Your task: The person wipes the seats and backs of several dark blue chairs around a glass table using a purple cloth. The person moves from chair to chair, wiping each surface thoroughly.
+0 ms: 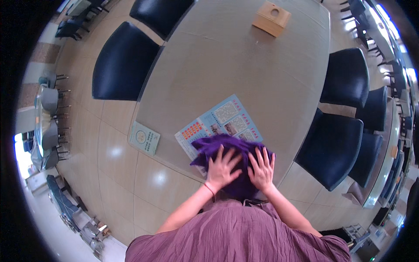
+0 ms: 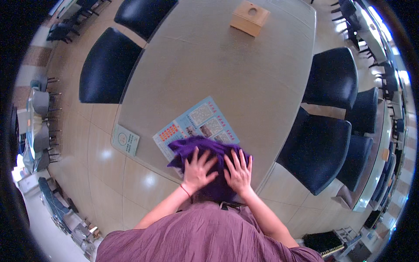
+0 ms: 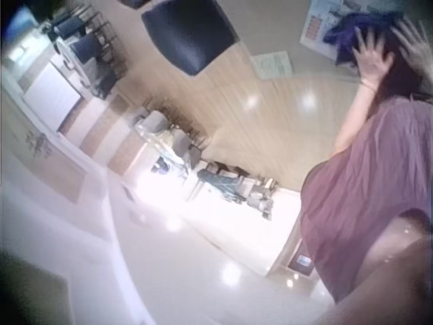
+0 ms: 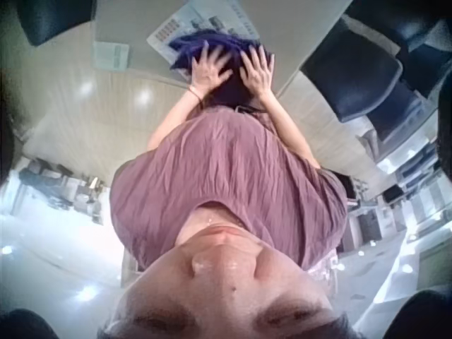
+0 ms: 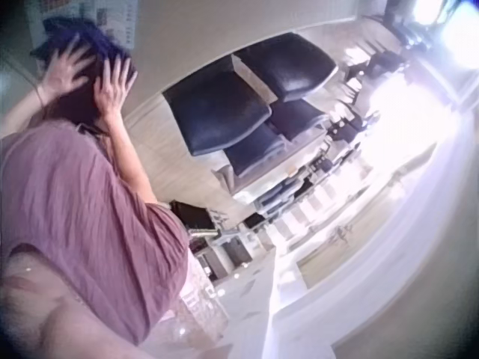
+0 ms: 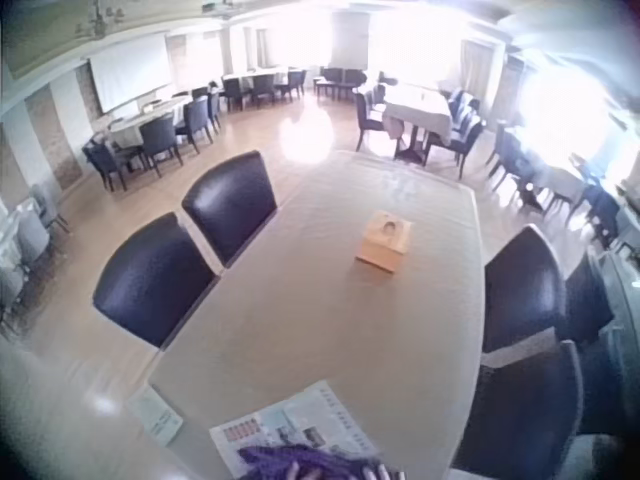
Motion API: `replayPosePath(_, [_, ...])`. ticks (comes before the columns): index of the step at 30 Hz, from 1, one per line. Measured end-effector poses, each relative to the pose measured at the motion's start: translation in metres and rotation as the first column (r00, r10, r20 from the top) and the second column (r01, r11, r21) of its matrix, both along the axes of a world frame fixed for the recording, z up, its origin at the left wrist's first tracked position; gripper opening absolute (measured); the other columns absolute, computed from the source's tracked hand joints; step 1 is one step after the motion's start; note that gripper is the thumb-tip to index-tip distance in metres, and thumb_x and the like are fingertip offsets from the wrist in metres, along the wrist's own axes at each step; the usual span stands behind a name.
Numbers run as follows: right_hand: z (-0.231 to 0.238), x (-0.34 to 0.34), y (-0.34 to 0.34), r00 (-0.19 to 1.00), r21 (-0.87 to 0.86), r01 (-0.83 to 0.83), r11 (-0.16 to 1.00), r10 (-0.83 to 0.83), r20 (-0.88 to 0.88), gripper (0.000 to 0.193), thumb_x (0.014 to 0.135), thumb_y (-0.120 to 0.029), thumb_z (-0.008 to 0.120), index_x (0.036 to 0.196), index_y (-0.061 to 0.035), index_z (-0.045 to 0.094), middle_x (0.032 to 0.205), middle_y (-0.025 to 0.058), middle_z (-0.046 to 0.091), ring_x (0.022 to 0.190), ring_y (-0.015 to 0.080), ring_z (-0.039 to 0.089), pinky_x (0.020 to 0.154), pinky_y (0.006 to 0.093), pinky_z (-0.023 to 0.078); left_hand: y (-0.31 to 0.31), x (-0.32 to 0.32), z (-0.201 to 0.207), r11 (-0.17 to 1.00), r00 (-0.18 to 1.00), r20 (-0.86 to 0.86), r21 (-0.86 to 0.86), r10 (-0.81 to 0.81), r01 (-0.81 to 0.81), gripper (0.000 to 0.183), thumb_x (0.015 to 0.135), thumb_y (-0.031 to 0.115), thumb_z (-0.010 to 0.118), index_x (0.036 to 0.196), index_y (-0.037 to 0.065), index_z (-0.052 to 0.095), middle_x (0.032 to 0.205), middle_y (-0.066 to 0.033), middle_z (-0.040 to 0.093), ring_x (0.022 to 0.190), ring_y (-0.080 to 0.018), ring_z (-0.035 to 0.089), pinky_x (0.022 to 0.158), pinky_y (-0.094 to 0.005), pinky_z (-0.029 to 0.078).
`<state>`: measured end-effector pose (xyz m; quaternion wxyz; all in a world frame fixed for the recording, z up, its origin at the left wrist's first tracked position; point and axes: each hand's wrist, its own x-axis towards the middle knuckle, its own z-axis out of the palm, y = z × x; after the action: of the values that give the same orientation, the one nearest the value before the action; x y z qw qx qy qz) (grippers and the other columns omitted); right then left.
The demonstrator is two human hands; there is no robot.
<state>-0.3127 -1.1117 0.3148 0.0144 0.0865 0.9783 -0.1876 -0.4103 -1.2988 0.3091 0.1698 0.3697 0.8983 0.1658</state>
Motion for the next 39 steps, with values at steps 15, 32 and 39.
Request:
replayPosePath(15, [-0.034,-0.286,0.223,0.9,0.159,0.211,0.965,-0.128,-0.416,0.055,0.091,-0.05,0.063,0.139,-0.0226,0.059,0.152,0.0053,0.048,0.146,0.0283,0.036,0.119,0.059,0.022,0.21,-0.255,-0.032,0.988,0.81,-0.569,0.023,0.141,-0.156,0.07,0.095,0.058,0.051,0.154,0.022,0.038,0.159,-0.0086,0.035,0.148,-0.0467,0.022,0.105,-0.0776,0.025])
replayPosePath(32, [-0.007,0.048,0.062,0.969,-0.058,0.244,0.968,-0.245,-0.007,0.056,0.085,-0.022,0.063,0.14,-0.0117,0.057,0.153,0.0101,0.045,0.15,0.0328,0.028,0.121,0.0588,0.01,0.083,0.048,-0.005,0.939,0.938,-0.035,-0.01,-0.345,0.345,0.067,0.086,0.053,0.064,0.141,0.015,0.057,0.162,-0.012,0.03,0.152,-0.0472,0.003,0.112,-0.0768,0.0])
replayPosePath(39, [-0.008,-0.013,0.117,0.949,-0.108,0.306,0.946,-0.312,-0.05,0.051,0.084,-0.029,0.067,0.135,-0.0196,0.062,0.148,0.0096,0.049,0.147,0.032,0.033,0.119,0.0616,0.016,0.143,-0.033,-0.011,0.955,0.948,-0.125,0.006,-0.294,0.297,0.061,0.079,0.066,0.064,0.125,0.026,0.068,0.152,-0.0093,0.045,0.148,-0.0553,0.01,0.108,-0.0814,0.002])
